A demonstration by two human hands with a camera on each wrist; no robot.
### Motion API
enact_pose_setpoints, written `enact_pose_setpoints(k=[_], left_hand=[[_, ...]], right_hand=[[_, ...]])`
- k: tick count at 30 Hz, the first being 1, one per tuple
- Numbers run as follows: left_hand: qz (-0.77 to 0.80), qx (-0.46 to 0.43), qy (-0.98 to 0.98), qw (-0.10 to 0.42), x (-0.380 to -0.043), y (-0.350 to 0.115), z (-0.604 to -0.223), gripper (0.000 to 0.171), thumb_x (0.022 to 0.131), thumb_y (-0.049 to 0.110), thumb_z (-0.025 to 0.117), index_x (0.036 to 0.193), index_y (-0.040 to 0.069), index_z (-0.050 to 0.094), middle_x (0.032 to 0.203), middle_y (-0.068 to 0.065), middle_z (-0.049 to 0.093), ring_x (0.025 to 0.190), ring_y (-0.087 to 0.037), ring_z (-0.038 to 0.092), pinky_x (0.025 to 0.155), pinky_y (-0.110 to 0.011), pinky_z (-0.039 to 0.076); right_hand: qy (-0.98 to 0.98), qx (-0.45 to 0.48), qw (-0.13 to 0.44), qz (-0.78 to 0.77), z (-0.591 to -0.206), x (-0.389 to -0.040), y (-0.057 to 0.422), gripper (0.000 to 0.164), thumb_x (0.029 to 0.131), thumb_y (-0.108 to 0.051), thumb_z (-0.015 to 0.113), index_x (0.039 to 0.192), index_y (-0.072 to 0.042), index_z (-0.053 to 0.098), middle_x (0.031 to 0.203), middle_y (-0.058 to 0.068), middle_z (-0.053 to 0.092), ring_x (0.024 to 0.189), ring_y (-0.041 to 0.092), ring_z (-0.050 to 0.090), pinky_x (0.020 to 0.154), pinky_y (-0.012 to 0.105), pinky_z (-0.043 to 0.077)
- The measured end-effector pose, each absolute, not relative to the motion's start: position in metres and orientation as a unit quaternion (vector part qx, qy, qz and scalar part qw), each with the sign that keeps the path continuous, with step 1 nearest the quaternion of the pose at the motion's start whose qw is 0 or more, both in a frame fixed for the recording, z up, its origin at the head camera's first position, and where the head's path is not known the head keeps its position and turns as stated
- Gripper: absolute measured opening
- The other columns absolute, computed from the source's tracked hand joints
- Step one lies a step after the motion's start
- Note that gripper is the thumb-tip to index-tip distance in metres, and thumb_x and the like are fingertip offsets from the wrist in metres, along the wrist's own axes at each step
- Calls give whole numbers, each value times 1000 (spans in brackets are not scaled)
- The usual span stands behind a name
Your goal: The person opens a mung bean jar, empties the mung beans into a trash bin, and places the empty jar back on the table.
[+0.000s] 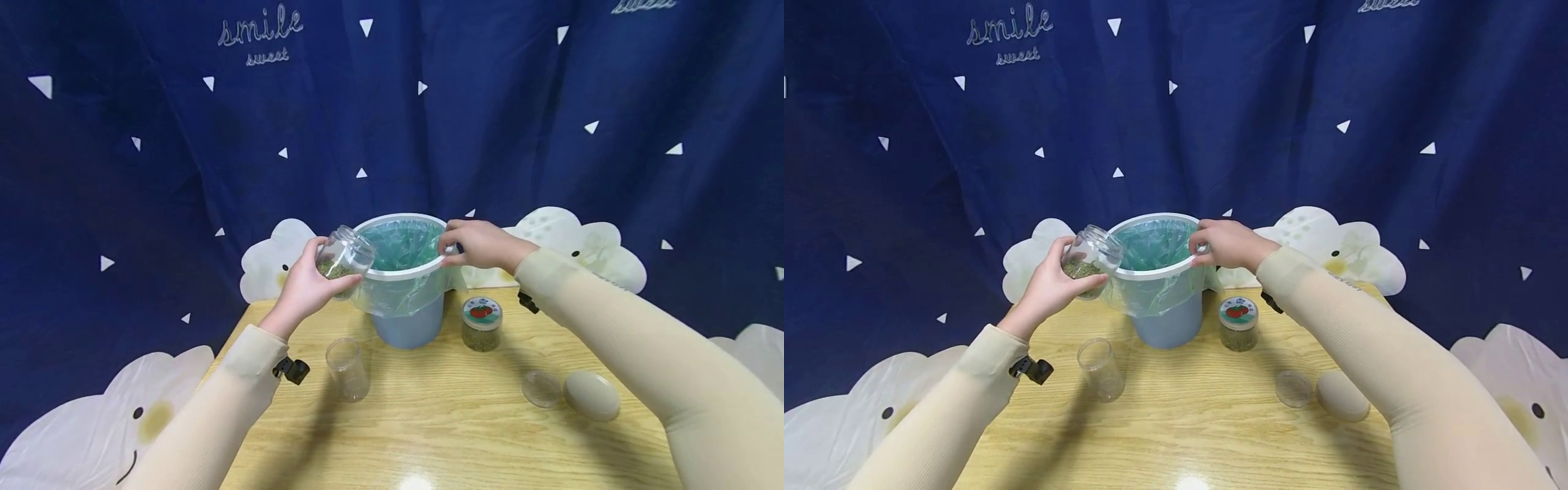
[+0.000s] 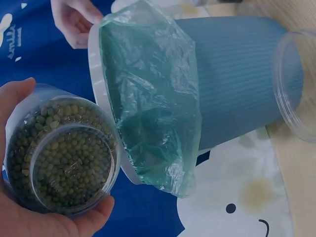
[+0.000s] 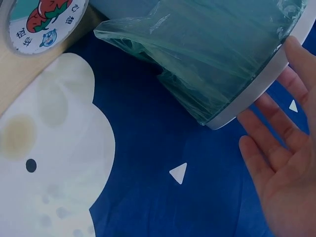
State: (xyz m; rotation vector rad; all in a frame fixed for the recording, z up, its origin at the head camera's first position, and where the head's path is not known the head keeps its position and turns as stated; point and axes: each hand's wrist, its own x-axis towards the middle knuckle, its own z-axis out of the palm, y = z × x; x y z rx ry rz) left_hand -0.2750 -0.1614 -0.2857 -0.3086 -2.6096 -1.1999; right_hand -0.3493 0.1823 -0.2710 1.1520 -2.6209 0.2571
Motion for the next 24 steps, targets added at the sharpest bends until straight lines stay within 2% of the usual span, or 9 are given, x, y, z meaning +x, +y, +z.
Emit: enact_pose_setpoints(k=[8, 16, 24], left_hand=[[-391, -98, -904, 146, -282, -158, -286, 94, 78, 39, 89, 152, 9, 40, 147, -23, 43, 134, -39, 51, 111, -54, 44], [-379, -90, -910, 144, -287, -160, -281, 92, 78, 39, 88, 151, 6, 42, 148, -21, 46, 134, -38, 49, 111, -54, 43], [-378, -85, -910, 150, -291, -164, -280, 86, 77, 38, 89, 139, 3, 41, 143, -21, 52, 128, -38, 53, 106, -54, 45]], right_hand=[[-905, 394, 135, 89, -272, -349, 182, 16, 89, -30, 81, 96, -17, 74, 105, 5, 64, 95, 27, 66, 87, 45, 54], [-907, 390, 132, 85, -271, -349, 182, 17, 89, -31, 81, 97, -18, 74, 107, 5, 65, 96, 25, 65, 88, 45, 54], [-907, 390, 133, 86, -271, -348, 182, 16, 89, -29, 82, 96, -18, 74, 106, 4, 64, 96, 25, 65, 88, 44, 54]])
